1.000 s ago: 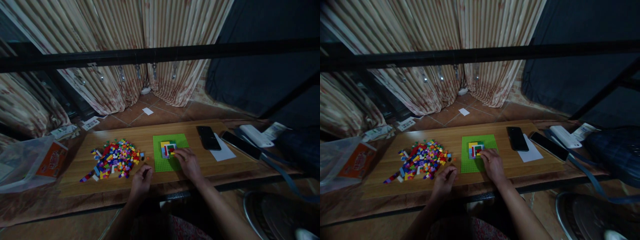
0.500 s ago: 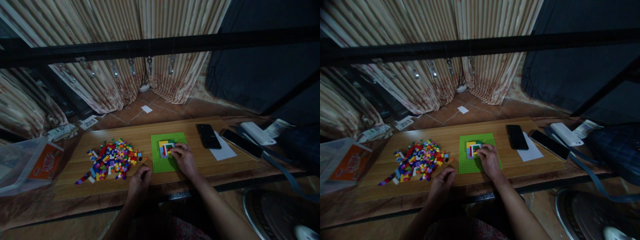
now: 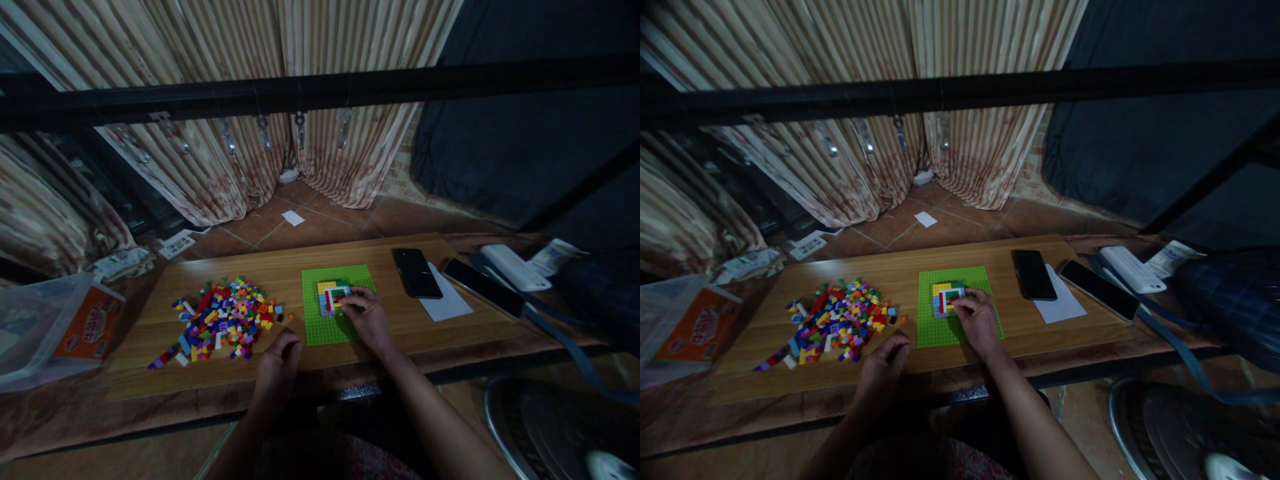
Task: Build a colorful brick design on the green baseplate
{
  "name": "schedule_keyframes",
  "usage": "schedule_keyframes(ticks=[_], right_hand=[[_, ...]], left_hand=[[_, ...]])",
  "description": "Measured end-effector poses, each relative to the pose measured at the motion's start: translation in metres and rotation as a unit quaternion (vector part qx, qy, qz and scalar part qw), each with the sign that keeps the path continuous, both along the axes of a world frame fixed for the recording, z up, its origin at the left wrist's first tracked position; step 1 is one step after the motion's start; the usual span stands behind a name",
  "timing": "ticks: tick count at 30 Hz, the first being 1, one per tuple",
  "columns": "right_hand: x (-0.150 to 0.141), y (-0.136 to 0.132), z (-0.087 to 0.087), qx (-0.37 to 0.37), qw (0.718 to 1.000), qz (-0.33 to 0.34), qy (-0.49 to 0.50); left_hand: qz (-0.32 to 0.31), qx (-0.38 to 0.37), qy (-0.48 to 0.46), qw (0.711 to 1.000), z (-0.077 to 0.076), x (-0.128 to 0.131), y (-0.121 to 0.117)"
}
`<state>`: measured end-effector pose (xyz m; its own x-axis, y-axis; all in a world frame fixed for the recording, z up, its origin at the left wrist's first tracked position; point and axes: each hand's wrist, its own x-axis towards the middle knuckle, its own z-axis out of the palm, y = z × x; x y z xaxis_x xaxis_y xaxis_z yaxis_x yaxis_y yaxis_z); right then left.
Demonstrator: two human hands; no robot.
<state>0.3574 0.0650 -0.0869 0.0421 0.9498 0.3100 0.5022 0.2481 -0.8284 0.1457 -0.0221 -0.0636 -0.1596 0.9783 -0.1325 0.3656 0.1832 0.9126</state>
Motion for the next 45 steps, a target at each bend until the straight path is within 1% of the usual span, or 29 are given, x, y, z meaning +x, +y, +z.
schedule_keyframes(ticks=[4, 7, 12, 18, 20, 22, 25, 29, 31, 34, 37, 41, 43, 45], right_hand=[[0.0, 0.003, 0.001, -0.021, 0.999, 0.001, 0.035], [-0.002, 0.004, 0.002, -0.027, 0.998, -0.017, 0.047], [-0.008, 0.005, 0.0, -0.027, 0.998, -0.053, 0.03], [-0.009, 0.01, -0.001, -0.039, 0.997, -0.058, 0.019], [-0.009, 0.012, 0.0, -0.049, 0.997, -0.058, 0.011], [-0.009, 0.014, 0.001, -0.052, 0.997, -0.052, 0.006], [-0.009, 0.014, 0.0, -0.043, 0.998, -0.039, 0.004], [-0.006, 0.013, -0.002, -0.032, 0.999, -0.015, 0.024], [-0.001, 0.011, -0.002, -0.033, 0.997, -0.015, 0.064], [0.011, 0.005, 0.001, -0.012, 0.992, -0.058, 0.114], [0.03, -0.005, 0.004, 0.029, 0.993, -0.087, 0.069], [0.052, -0.021, 0.001, 0.049, 0.995, -0.085, -0.01], [0.058, -0.026, -0.002, 0.05, 0.995, -0.078, -0.026], [0.059, -0.029, -0.005, 0.053, 0.995, -0.076, -0.039]], left_hand=[[0.007, -0.007, -0.015, 1.0, 0.0, 0.0, 0.0], [0.011, -0.01, -0.021, 1.0, 0.0, 0.0, 0.0], [0.026, -0.006, -0.035, 0.999, -0.001, 0.001, 0.0], [0.033, -0.004, -0.071, 0.997, -0.009, 0.001, -0.002], [0.05, -0.014, -0.098, 0.994, -0.01, 0.001, 0.0], [0.077, -0.03, -0.144, 0.986, -0.008, 0.0, 0.003], [0.107, -0.05, -0.221, 0.968, 0.001, -0.002, 0.006], [0.114, -0.061, -0.306, 0.943, 0.015, -0.006, 0.003], [0.105, -0.063, -0.327, 0.937, 0.019, -0.005, 0.001], [0.094, -0.056, -0.338, 0.935, 0.022, 0.0, 0.005], [0.088, -0.046, -0.352, 0.931, 0.026, 0.008, 0.012], [0.072, -0.045, -0.38, 0.921, 0.032, 0.02, 0.02], [0.068, -0.046, -0.382, 0.92, 0.032, 0.024, 0.022], [0.07, -0.043, -0.371, 0.925, 0.028, 0.026, 0.023]])
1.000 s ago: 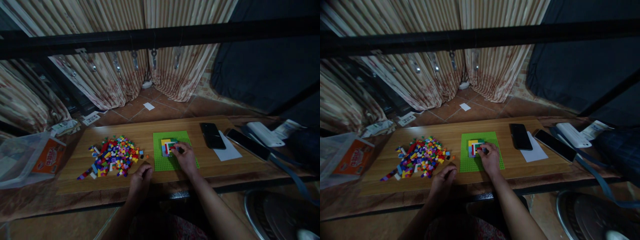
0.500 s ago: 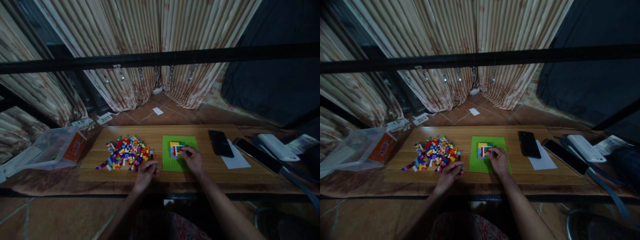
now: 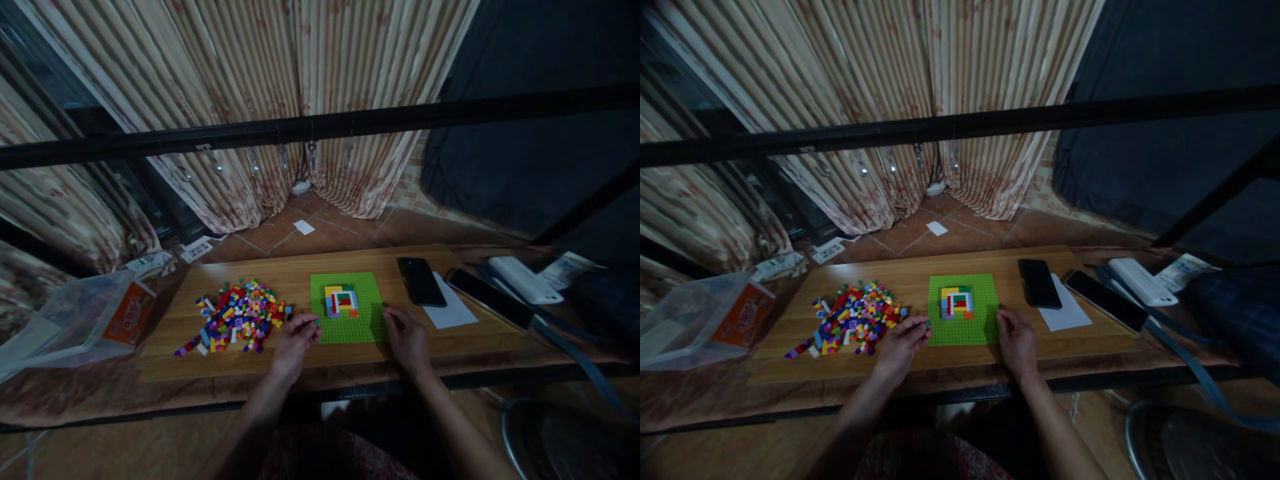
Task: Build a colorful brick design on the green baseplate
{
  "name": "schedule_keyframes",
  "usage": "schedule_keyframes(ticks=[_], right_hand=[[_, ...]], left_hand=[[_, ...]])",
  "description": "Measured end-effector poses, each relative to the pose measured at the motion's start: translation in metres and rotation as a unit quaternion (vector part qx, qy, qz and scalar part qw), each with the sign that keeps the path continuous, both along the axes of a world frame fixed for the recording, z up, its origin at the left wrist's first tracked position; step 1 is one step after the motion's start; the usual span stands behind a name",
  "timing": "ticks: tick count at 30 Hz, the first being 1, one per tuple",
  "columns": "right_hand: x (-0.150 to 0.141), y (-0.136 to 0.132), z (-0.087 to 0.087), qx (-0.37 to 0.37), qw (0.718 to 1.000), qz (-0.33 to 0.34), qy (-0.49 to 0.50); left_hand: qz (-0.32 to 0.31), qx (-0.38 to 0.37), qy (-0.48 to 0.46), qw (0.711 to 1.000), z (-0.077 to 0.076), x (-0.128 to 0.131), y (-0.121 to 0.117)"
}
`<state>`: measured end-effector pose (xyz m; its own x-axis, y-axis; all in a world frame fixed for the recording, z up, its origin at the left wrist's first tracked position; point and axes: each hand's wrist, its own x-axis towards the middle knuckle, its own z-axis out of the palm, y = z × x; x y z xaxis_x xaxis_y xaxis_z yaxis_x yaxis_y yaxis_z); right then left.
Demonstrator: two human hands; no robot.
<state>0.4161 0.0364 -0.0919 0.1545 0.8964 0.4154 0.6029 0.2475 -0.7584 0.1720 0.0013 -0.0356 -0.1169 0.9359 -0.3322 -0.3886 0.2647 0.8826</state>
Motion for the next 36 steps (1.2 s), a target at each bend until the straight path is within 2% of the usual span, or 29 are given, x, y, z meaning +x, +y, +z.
schedule_keyframes(ticks=[3, 6, 8, 10, 13, 15, 18, 22, 27, 30, 36], right_hand=[[-0.003, 0.0, -0.002, 0.008, 1.0, -0.006, -0.027], [-0.005, 0.001, -0.004, 0.016, 0.998, -0.008, -0.055], [-0.005, 0.001, -0.006, 0.022, 0.997, -0.009, -0.068], [-0.004, 0.001, -0.008, 0.029, 0.996, -0.012, -0.079], [-0.003, 0.001, -0.01, 0.036, 0.995, -0.016, -0.095], [-0.002, 0.001, -0.011, 0.04, 0.994, -0.015, -0.103], [-0.002, 0.002, -0.012, 0.041, 0.993, -0.016, -0.108], [-0.002, 0.001, -0.013, 0.038, 0.993, -0.017, -0.113], [-0.002, 0.001, -0.014, 0.041, 0.992, -0.022, -0.114], [-0.002, 0.001, -0.015, 0.046, 0.991, -0.024, -0.122], [-0.002, 0.002, -0.015, 0.047, 0.99, -0.02, -0.132]], left_hand=[[0.007, 0.012, 0.067, 0.998, -0.009, -0.001, 0.002], [0.009, 0.047, 0.228, 0.972, -0.017, -0.01, 0.001], [0.012, 0.085, 0.375, 0.923, -0.02, -0.018, -0.002], [0.011, 0.109, 0.505, 0.856, -0.021, -0.027, -0.006], [-0.004, 0.096, 0.62, 0.778, -0.021, -0.038, -0.007], [-0.005, 0.083, 0.657, 0.749, -0.02, -0.041, -0.003], [0.001, 0.077, 0.683, 0.726, -0.016, -0.046, 0.007], [0.02, 0.068, 0.689, 0.721, -0.01, -0.055, 0.018], [0.038, 0.046, 0.692, 0.719, -0.004, -0.076, 0.017], [0.003, 0.051, 0.714, 0.698, -0.002, -0.082, 0.016], [-0.091, 0.079, 0.777, 0.618, 0.004, -0.076, 0.028]])
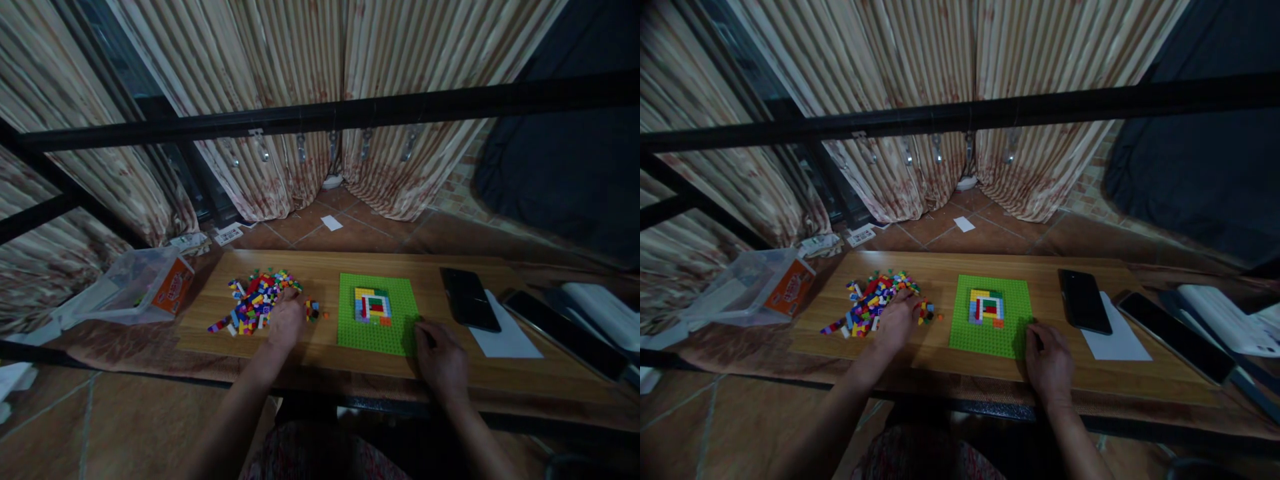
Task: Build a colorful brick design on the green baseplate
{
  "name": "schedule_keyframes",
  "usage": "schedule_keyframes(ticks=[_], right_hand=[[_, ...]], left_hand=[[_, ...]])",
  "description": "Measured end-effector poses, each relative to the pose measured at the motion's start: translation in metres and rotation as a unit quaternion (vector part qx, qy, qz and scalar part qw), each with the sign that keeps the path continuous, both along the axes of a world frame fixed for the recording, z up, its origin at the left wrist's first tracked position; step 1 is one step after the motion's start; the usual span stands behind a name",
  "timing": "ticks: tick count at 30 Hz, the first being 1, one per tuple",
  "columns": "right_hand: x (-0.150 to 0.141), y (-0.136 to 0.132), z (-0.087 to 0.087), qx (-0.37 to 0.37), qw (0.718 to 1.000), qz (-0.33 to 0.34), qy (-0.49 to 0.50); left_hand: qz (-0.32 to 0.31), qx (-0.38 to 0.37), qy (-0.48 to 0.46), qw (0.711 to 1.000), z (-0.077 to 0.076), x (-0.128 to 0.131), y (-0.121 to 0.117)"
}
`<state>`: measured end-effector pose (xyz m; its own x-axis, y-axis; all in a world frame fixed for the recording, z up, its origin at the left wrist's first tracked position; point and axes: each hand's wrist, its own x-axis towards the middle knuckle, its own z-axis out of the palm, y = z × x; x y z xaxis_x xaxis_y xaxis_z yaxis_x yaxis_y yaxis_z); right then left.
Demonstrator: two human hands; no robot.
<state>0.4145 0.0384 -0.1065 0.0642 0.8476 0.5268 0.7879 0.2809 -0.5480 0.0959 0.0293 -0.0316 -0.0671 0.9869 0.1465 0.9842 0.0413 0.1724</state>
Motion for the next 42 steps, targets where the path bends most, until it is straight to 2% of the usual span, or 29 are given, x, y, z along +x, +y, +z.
schedule_keyframes(ticks=[5, 13, 21, 24, 26, 29, 32, 34, 36, 38, 40, 42], right_hand=[[-0.001, 0.0, 0.0, -0.007, 1.0, -0.011, -0.005], [-0.001, 0.0, -0.001, 0.002, 1.0, -0.003, -0.006], [-0.002, 0.0, 0.001, 0.005, 1.0, -0.003, -0.004], [-0.002, 0.0, 0.001, 0.001, 1.0, -0.001, -0.007], [-0.003, 0.0, 0.001, -0.003, 1.0, -0.005, -0.005], [-0.004, 0.0, 0.001, -0.008, 1.0, -0.01, 0.001], [-0.005, 0.0, 0.002, -0.01, 1.0, -0.01, 0.004], [-0.005, 0.001, 0.002, -0.009, 1.0, -0.009, 0.005], [-0.005, 0.001, 0.001, -0.006, 1.0, -0.006, 0.008], [-0.005, 0.001, 0.001, -0.006, 1.0, -0.003, 0.013], [-0.006, 0.001, 0.002, -0.011, 1.0, -0.003, 0.014], [-0.006, 0.001, 0.003, -0.013, 1.0, -0.007, 0.011]], left_hand=[[-0.014, -0.057, 0.053, 0.997, 0.007, 0.004, 0.015], [-0.046, -0.107, 0.026, 0.993, 0.014, -0.005, 0.019], [-0.032, -0.101, 0.026, 0.994, 0.012, 0.002, 0.023], [-0.04, -0.075, 0.012, 0.996, 0.009, 0.002, 0.024], [-0.063, -0.04, -0.034, 0.997, 0.008, 0.0, 0.022], [-0.095, 0.006, -0.198, 0.975, 0.01, -0.003, 0.016], [-0.11, 0.005, -0.398, 0.911, 0.013, 0.001, 0.011], [-0.112, -0.007, -0.483, 0.868, 0.014, 0.007, 0.01], [-0.105, -0.013, -0.527, 0.843, 0.012, 0.015, 0.012], [-0.097, -0.019, -0.541, 0.835, 0.009, 0.024, 0.015], [-0.106, -0.034, -0.529, 0.841, 0.005, 0.035, 0.019], [-0.118, -0.049, -0.493, 0.86, 0.003, 0.048, 0.024]])
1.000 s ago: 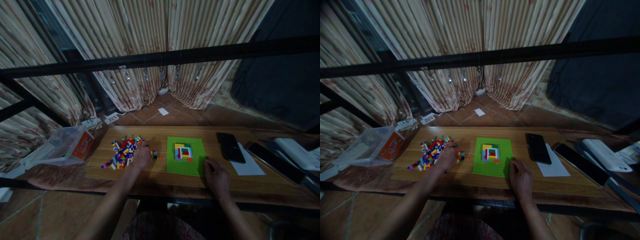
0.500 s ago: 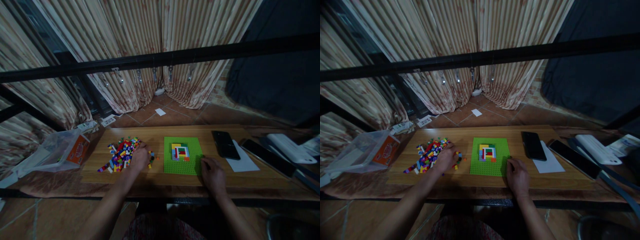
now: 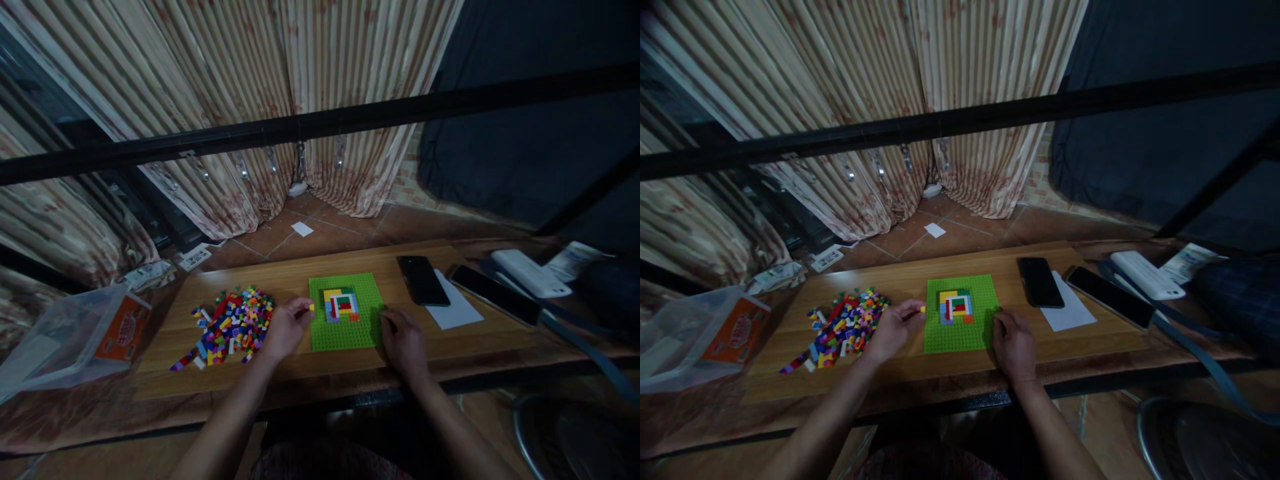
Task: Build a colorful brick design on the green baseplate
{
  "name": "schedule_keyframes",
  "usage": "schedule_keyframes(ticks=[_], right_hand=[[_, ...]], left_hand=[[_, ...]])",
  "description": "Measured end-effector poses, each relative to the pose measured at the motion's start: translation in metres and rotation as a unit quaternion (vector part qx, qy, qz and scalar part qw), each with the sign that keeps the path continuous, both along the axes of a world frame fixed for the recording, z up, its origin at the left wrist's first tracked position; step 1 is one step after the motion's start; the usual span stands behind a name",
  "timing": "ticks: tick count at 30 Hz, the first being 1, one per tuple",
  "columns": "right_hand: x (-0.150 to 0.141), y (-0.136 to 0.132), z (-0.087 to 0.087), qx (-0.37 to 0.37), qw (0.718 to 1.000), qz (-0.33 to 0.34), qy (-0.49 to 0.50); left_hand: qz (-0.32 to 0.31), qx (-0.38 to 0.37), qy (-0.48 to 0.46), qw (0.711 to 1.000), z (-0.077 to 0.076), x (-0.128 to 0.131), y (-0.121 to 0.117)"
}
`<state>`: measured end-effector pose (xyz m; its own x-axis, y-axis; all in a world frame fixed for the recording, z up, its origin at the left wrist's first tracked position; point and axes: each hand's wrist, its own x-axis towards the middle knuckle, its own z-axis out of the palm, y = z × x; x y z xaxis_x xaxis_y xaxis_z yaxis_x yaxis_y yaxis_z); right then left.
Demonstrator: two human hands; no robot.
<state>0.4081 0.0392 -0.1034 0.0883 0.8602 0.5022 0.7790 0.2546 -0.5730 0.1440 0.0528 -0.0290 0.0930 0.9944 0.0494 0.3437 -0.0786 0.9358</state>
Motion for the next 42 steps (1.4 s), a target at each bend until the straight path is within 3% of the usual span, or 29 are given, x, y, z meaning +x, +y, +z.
schedule_keyframes(ticks=[6, 15, 25, 42], right_hand=[[-0.002, 0.0, 0.003, 0.004, 1.0, -0.001, 0.003], [-0.003, -0.002, 0.006, 0.005, 1.0, 0.002, 0.007], [-0.003, -0.001, 0.005, 0.01, 1.0, -0.003, 0.002], [-0.004, -0.002, 0.007, 0.004, 1.0, -0.007, -0.006]], left_hand=[[-0.023, 0.028, 0.179, 0.983, 0.0, 0.036, 0.012], [-0.078, 0.042, 0.368, 0.925, 0.011, 0.063, 0.027], [-0.083, 0.036, 0.378, 0.921, 0.014, 0.067, 0.029], [-0.071, 0.017, 0.327, 0.942, 0.007, 0.062, 0.028]])
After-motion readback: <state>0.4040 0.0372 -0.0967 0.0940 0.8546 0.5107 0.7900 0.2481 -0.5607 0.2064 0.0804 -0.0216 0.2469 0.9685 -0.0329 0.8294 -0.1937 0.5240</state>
